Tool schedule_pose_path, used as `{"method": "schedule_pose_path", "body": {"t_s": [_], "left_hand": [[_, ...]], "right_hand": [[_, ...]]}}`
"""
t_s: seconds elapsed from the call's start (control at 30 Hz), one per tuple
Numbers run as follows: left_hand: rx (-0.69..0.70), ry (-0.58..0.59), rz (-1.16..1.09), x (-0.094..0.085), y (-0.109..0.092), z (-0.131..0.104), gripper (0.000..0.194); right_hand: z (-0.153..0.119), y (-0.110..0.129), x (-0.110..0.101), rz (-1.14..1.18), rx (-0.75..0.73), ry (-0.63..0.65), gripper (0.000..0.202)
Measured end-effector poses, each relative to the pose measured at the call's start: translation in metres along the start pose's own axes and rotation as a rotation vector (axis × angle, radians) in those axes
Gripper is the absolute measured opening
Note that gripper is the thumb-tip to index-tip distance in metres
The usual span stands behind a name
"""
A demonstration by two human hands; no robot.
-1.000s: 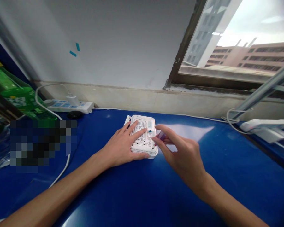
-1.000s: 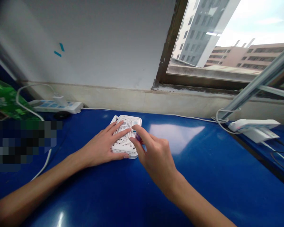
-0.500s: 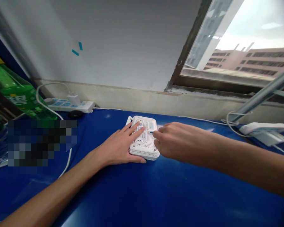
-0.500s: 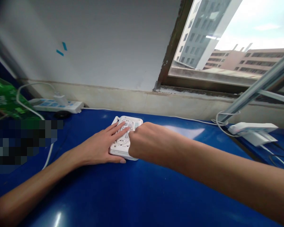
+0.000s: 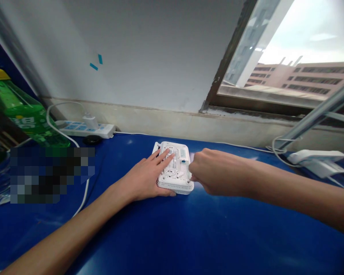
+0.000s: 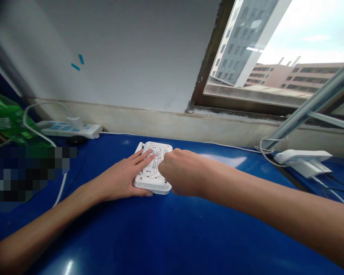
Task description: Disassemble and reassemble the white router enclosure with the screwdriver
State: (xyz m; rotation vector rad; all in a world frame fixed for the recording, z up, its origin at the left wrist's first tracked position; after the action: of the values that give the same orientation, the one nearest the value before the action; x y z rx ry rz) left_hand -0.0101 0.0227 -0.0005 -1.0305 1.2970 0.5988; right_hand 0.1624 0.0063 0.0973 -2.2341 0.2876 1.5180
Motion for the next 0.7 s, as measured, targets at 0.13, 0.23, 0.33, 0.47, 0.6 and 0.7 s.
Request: {"method": "schedule_pose_path", "body": {"t_s": [0.13,0.23,0.33,0.47,0.6,0.7], "left_hand": [[0.009,0.001,-0.009,-0.001,0.001,0.000,0.116],[0.013,-0.009,-0.016,0.000,0.002,0.000,0.115],[0.018,-0.017,-0.010,0.002,0.003,0.000,0.115],[0.025,-0.021,0.009,0.004,0.003,0.001,0.114],[0.017,-0.028,0.021,0.005,0.002,0.001,0.114],[0.014,-0.032,0.009,0.006,0.003,0.001,0.114]], "right_hand": [[-0.003,0.009,0.002,-0.174,-0.155,0.046,0.011],[-0.002,0.014,0.004,-0.246,-0.255,-0.059,0.018],[0.001,0.013,0.003,-0.151,-0.228,-0.133,0.032],[0.004,0.013,-0.001,-0.040,-0.155,-0.088,0.027],[0.005,0.016,-0.001,-0.024,-0.070,0.010,0.016],[0.006,0.018,0.000,0.040,0.047,0.019,0.010]]}}
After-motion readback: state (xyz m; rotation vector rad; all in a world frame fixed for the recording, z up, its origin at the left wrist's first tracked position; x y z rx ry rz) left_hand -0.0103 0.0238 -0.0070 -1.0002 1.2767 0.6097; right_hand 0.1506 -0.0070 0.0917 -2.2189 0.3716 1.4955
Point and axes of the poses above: each hand's wrist, its own z-axis towards the middle knuckle, its own x-axis out of the palm, y = z × x, the point moved 3 cm from there along z, towards the middle knuckle, and after that the axes turned 8 degrees about -x, right-handed, at the moved point
